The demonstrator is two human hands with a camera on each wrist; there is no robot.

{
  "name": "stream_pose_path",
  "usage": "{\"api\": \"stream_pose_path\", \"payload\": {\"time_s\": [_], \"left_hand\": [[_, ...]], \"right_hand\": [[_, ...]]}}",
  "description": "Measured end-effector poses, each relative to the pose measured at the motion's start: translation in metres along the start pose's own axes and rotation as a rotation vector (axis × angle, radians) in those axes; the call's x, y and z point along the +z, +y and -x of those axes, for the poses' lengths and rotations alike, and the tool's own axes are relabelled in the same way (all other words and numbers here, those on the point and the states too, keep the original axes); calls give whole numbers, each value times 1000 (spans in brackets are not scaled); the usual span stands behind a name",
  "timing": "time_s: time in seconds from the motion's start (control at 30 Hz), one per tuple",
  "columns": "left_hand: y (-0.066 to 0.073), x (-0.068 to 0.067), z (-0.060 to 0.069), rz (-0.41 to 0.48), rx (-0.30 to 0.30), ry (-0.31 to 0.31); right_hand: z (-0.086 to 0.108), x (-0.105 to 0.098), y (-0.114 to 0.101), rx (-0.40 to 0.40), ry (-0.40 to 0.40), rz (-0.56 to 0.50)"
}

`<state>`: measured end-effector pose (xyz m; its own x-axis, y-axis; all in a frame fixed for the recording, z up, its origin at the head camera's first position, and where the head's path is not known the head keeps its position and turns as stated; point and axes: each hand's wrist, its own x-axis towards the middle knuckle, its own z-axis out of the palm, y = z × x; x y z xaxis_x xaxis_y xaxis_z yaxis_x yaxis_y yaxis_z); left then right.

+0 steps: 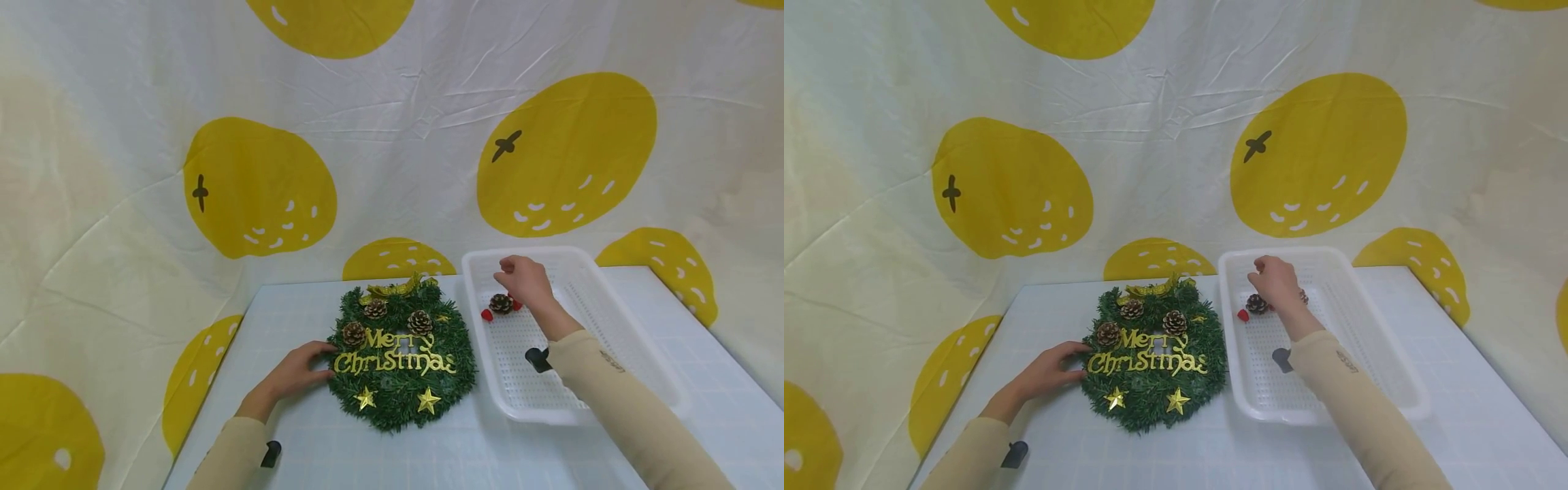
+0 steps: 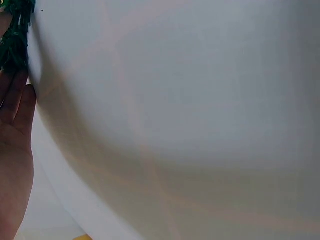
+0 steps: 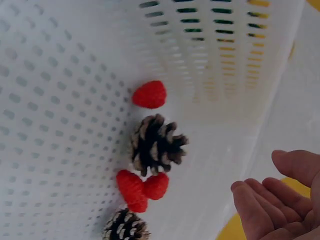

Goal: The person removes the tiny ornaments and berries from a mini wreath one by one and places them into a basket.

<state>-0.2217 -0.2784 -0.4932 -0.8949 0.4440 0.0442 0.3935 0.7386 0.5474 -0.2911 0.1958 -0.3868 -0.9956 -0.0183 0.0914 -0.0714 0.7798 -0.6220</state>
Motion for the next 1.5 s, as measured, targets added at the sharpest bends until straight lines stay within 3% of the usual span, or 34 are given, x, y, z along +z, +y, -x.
{"api": "stream_pose_path", "payload": {"time_s": [0.4, 0.7, 1.07, 1.5], "left_hand": [[-2, -1, -1, -9, 5, 4], [-4, -1, -1, -15, -1, 4], [-3, 0, 0, -9, 15, 5], [-3, 1, 0, -11, 13, 1]], "right_hand": [[25, 2, -54, -190, 38, -72], [40, 13, -91, -250, 53, -174], [51, 31, -117, -267, 38, -221], [56, 61, -130, -254, 64, -175]]}}
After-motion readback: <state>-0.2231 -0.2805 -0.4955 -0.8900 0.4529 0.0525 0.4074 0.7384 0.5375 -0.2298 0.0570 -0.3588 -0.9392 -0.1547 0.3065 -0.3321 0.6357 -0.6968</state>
